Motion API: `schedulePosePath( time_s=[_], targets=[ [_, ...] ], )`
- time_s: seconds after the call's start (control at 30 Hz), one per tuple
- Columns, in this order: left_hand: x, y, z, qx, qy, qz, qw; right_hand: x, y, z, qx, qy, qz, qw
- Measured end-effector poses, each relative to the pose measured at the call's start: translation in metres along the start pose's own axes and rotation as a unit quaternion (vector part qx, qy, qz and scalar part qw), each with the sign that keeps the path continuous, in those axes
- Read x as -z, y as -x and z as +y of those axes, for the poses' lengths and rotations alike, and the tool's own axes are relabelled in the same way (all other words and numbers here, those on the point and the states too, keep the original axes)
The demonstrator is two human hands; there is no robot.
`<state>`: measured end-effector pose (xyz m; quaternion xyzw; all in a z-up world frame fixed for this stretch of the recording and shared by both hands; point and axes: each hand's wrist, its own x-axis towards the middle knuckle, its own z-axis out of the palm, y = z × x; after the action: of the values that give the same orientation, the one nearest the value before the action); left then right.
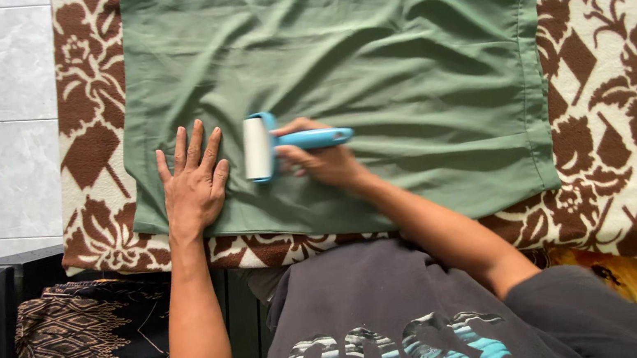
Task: The person uses a lint roller to remove lint from a green garment laid on a patterned surface. They roll the tool back and forth across the fabric, then fold the garment in half and continue rolling the folded section.
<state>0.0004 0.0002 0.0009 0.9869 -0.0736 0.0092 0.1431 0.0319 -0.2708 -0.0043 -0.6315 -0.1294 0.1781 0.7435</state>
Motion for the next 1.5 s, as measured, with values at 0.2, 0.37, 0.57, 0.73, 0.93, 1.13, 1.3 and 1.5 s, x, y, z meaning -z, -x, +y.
schedulePosePath(
  time_s=[0.2, 0.37, 0.57, 0.73, 0.93, 1.13, 1.3, 1.5],
  targets=[
    [0.003, 0.001, 0.003, -0.006, 0.0, 0.011, 1.0, -0.018, -0.02, 0.003, 0.001, -0.009, -0.015, 1.0],
    [0.004, -0.002, 0.006, 0.001, 0.008, 0.003, 1.0, 0.06, 0.035, -0.01, -0.029, 0.012, 0.02, 0.999],
    [0.007, 0.0, 0.006, 0.004, 0.012, 0.004, 1.0, 0.152, 0.128, -0.062, -0.075, 0.048, 0.15, 0.985],
    [0.003, 0.0, 0.021, 0.053, -0.016, -0.018, 0.998, 0.16, 0.153, -0.076, 0.004, 0.005, 0.092, 0.996],
    [0.0, 0.03, 0.035, 0.08, 0.01, 0.023, 0.996, 0.092, 0.109, -0.044, -0.008, 0.072, -0.047, 0.996],
    [0.012, 0.051, 0.022, 0.089, 0.026, 0.033, 0.995, -0.017, 0.043, -0.018, -0.022, 0.066, -0.127, 0.989],
    [0.011, 0.049, 0.02, 0.054, 0.021, 0.063, 0.996, -0.037, 0.034, -0.02, 0.031, 0.097, -0.135, 0.986],
    [0.012, 0.056, 0.022, -0.008, 0.034, 0.08, 0.996, 0.045, 0.099, -0.035, -0.084, 0.066, -0.079, 0.991]
  ],
)
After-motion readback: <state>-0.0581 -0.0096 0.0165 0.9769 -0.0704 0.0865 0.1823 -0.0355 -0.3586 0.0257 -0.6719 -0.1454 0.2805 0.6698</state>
